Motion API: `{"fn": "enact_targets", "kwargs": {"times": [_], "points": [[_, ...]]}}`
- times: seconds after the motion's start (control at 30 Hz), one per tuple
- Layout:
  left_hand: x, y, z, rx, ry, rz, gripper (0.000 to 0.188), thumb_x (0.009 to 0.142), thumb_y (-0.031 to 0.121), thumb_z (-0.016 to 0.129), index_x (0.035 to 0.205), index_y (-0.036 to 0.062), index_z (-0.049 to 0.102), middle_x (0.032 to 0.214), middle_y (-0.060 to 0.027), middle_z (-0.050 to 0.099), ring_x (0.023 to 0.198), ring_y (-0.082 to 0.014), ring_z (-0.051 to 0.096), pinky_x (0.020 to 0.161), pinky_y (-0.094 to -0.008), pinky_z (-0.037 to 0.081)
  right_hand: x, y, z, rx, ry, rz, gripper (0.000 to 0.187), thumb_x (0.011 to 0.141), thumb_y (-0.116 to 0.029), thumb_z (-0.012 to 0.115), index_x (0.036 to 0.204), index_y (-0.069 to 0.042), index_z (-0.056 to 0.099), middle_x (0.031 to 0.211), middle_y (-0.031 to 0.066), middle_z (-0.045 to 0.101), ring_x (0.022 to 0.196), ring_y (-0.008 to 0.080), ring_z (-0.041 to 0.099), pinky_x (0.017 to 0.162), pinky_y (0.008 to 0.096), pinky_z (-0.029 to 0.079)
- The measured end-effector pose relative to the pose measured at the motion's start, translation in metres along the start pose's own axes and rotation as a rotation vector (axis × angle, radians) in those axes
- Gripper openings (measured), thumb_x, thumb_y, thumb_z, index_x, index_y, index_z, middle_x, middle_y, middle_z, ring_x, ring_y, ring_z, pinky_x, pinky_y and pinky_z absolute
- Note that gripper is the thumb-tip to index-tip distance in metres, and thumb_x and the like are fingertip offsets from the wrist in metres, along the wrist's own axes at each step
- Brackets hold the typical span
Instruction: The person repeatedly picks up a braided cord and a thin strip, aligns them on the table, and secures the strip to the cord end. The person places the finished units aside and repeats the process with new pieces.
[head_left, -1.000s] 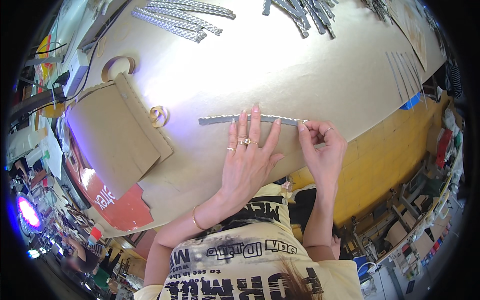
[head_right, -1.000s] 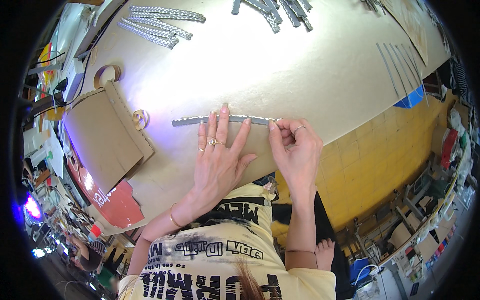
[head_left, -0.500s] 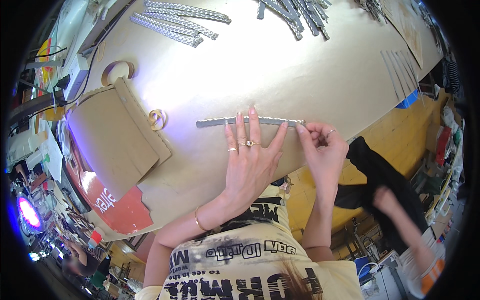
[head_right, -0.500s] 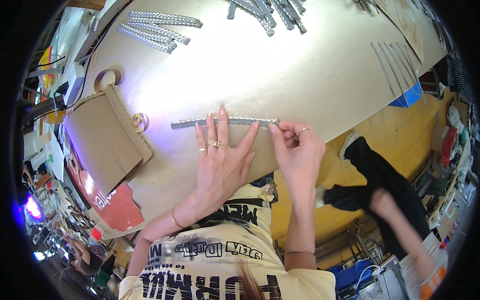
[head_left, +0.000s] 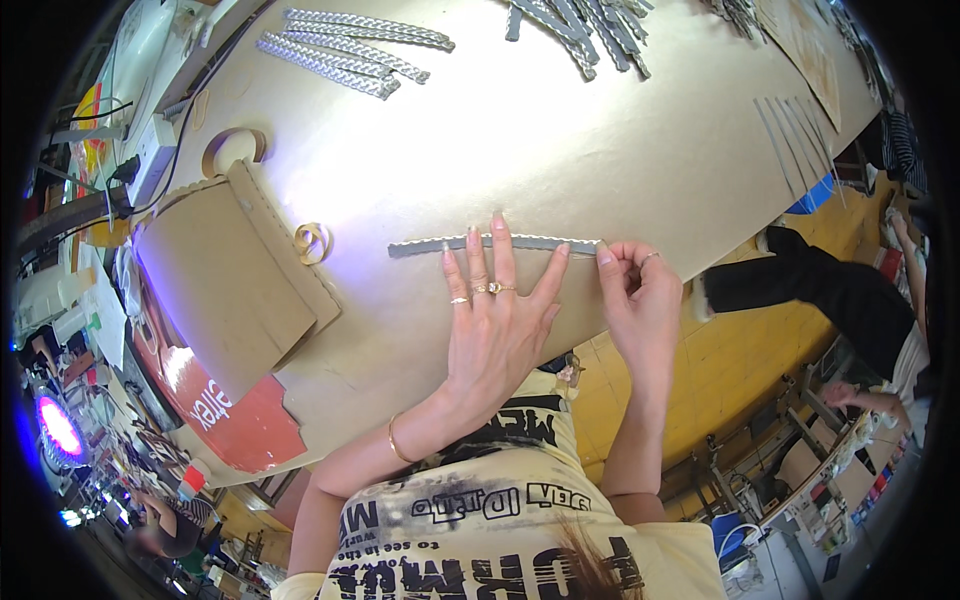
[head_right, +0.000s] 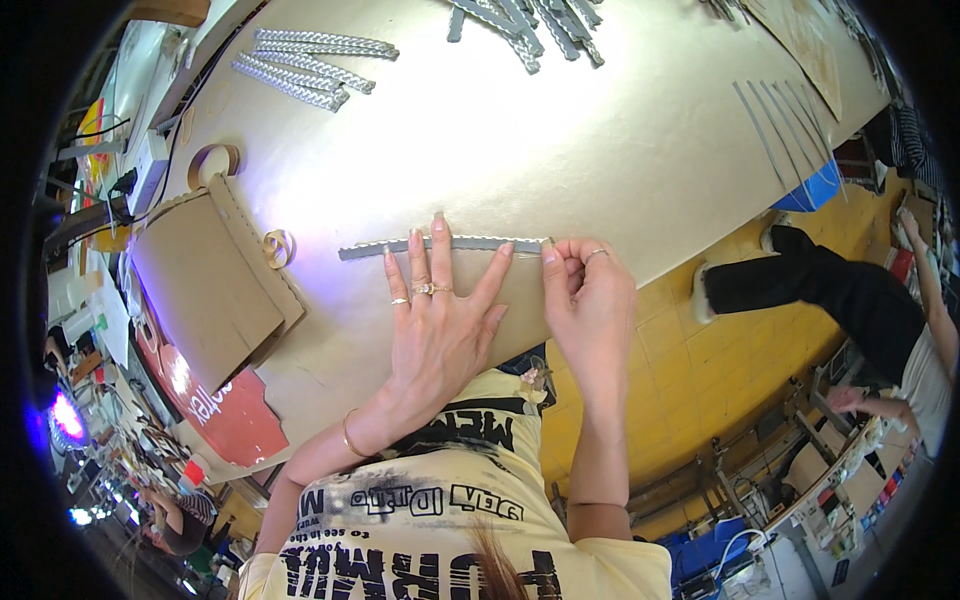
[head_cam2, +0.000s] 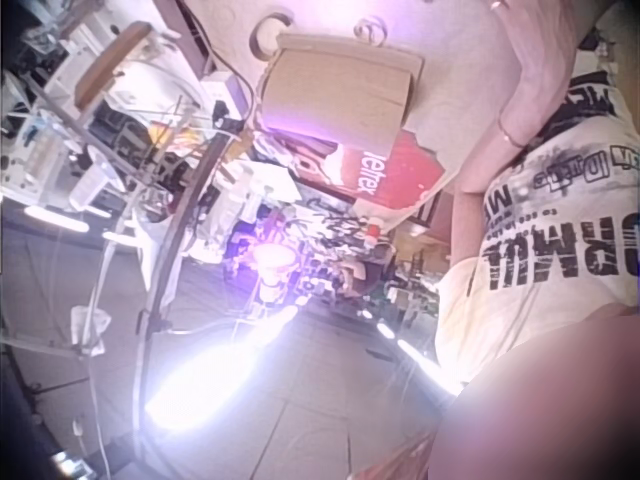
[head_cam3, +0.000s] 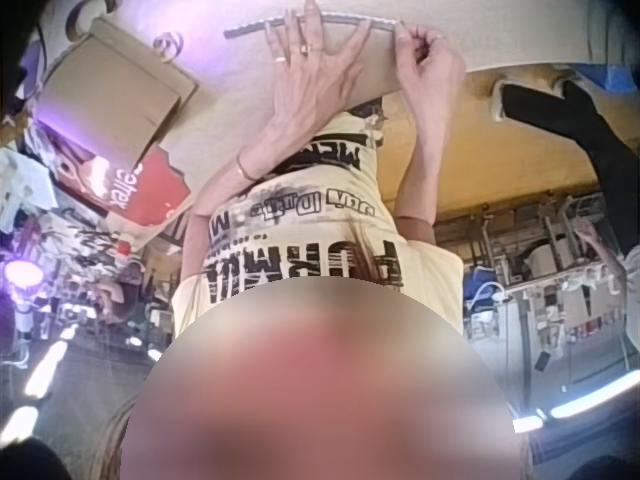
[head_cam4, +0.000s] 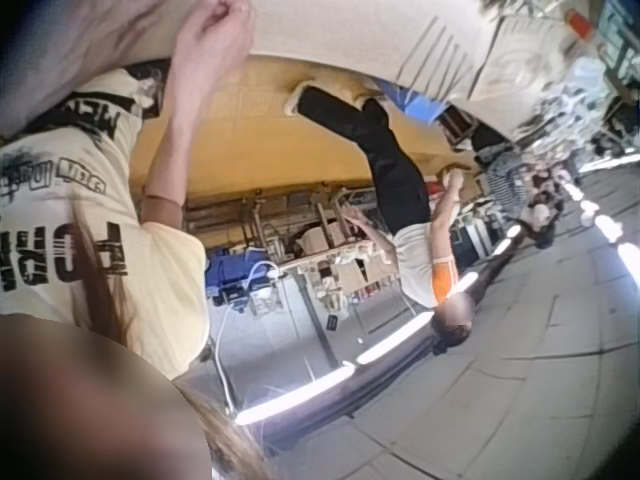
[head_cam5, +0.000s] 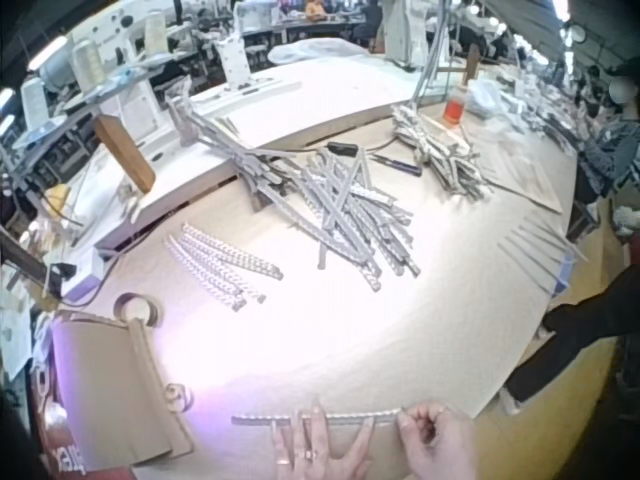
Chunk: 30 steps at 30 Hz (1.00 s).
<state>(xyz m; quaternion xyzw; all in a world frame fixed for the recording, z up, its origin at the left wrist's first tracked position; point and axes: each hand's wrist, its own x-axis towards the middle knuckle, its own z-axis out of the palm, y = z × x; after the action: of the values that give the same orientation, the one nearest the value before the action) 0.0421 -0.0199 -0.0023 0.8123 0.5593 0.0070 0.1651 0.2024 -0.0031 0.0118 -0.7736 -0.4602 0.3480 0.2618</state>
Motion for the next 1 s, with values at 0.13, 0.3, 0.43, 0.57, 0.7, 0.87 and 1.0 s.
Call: {"fn": "enact_targets", "kwargs": {"times": [0.13,0.3,0.43,0.57,0.7,0.87,1.0], "points": [[0.0,0.0,0.0,0.009,0.001,0.001,0.062,0.093,0.038,0.062,0.151,0.0338,0.041,0.154,-0.0346,0.025,0.14,-0.0541,0.03,0.114,-0.065,0.02,0.0,-0.001,0.003,-0.071,0.026,-0.025,0.018,0.093,-0.014,0.066,0.088,0.002,0.065,0.076,0.0115,0.062,0.06,0.0188,0.057,0.057,0.0318,0.047],[0.0,0.0,0.001,0.027,0.002,-0.001,0.062,0.093,0.039,0.061,0.151,0.0344,0.04,0.154,-0.0335,0.026,0.14,-0.0522,0.031,0.114,-0.0653,0.02,-0.001,-0.003,0.005,-0.145,0.05,-0.094,0.015,0.094,-0.012,0.065,0.09,0.002,0.065,0.079,0.0114,0.061,0.061,0.0192,0.058,0.059,0.0319,0.048],[-0.001,0.0,0.0,0.023,0.019,-0.012,0.061,0.093,0.04,0.061,0.151,0.0353,0.041,0.155,-0.0316,0.027,0.14,-0.0505,0.032,0.112,-0.0658,0.022,-0.004,-0.004,0.003,-0.112,0.033,-0.022,0.013,0.094,-0.011,0.064,0.094,0.002,0.064,0.085,0.0138,0.062,0.067,0.0207,0.061,0.061,0.0333,0.049],[-0.002,0.0,0.003,0.02,0.055,-0.022,0.062,0.092,0.04,0.062,0.15,0.0358,0.042,0.155,-0.03,0.028,0.14,-0.0493,0.033,0.111,-0.066,0.024,-0.014,0.0,0.011,-0.135,0.284,-0.148,0.022,0.094,-0.013,0.063,0.112,0.0,0.063,0.109,0.0157,0.063,0.093,0.027,0.061,0.08,0.0397,0.049],[-0.004,0.0,0.008,0.015,0.067,-0.023,0.061,0.093,0.038,0.06,0.151,0.0353,0.041,0.157,-0.0276,0.027,0.142,-0.047,0.032,0.113,-0.0654,0.02,-0.037,0.009,0.032,-0.4,0.056,-0.474,0.052,0.099,-0.032,0.055,0.142,-0.004,0.047,0.144,0.0161,0.049,0.134,0.033,0.044,0.111,0.0491,0.03],[-0.012,-0.018,0.002,-0.129,0.021,-0.103,0.062,0.095,0.037,0.056,0.153,0.0236,0.039,0.16,-0.0177,0.029,0.145,-0.0341,0.033,0.117,-0.0616,0.014,-0.041,0.022,0.046,-0.481,-0.116,-0.465,0.071,0.1,-0.048,0.045,0.155,-0.006,0.029,0.16,0.0146,0.031,0.149,0.0328,0.025,0.121,0.0533,0.011],[-0.025,-0.06,-0.007,-0.127,0.1,-0.183,0.064,0.096,0.036,0.055,0.153,0.013,0.037,0.16,-0.0124,0.031,0.147,-0.0295,0.032,0.119,-0.057,0.014,-0.041,0.024,0.046,-0.585,-0.119,-0.448,0.07,0.1,-0.045,0.048,0.155,-0.006,0.029,0.16,0.0143,0.031,0.149,0.0332,0.026,0.12,0.054,0.013]]}}
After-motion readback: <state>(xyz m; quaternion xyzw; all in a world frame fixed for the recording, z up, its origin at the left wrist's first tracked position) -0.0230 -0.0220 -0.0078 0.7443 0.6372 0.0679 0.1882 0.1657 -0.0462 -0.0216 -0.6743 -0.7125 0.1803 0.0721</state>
